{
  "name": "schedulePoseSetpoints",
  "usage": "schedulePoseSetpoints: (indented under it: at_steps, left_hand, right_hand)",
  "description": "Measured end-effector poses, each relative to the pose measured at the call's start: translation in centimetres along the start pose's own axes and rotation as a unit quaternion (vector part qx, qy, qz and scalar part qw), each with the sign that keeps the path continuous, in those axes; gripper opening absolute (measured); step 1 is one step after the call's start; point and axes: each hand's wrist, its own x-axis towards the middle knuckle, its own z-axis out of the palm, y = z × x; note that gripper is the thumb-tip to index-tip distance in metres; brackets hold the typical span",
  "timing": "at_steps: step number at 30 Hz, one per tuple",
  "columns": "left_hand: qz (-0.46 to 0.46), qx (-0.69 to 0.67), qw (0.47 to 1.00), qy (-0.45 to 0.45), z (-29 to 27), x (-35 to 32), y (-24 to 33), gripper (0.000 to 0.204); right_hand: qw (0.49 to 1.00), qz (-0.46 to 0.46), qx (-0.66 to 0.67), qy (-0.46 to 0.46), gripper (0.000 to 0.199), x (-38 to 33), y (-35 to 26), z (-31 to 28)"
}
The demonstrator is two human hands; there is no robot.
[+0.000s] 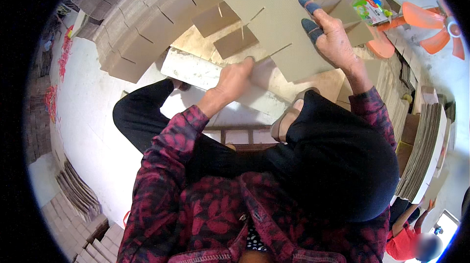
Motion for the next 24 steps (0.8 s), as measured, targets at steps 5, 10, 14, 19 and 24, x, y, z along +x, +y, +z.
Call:
schedulePoseSetpoints:
  at_steps: [5,10,14,19,24]
  left_hand:
    - [-0.003,-0.008,1.000,-0.005,-0.3,0.1,0.1,0.017]
    - [-0.024,0.016,0.999,-0.026,-0.3,0.0,-0.2,0.011]
    - [0.000,0.003,1.000,-0.014,0.0,0.4,-0.1,0.017]
    - [-0.013,-0.009,1.000,-0.012,0.1,-0.3,-0.3,0.018]
    - [0.025,-0.080,0.996,-0.043,-3.1,0.2,1.2,0.032]
  right_hand:
    - [1.000,0.012,0.007,-0.008,0.042,0.0,-0.1,0.8]
    - [1.000,-0.018,0.000,0.013,0.041,0.3,-0.2,1.8]
    - [0.999,0.040,-0.005,-0.016,0.045,0.1,-0.7,1.9]
    - [0.995,0.083,0.011,-0.054,0.056,-1.3,-1.0,5.1]
    - [0.996,0.062,0.037,-0.048,0.068,-2.0,-0.7,4.6]
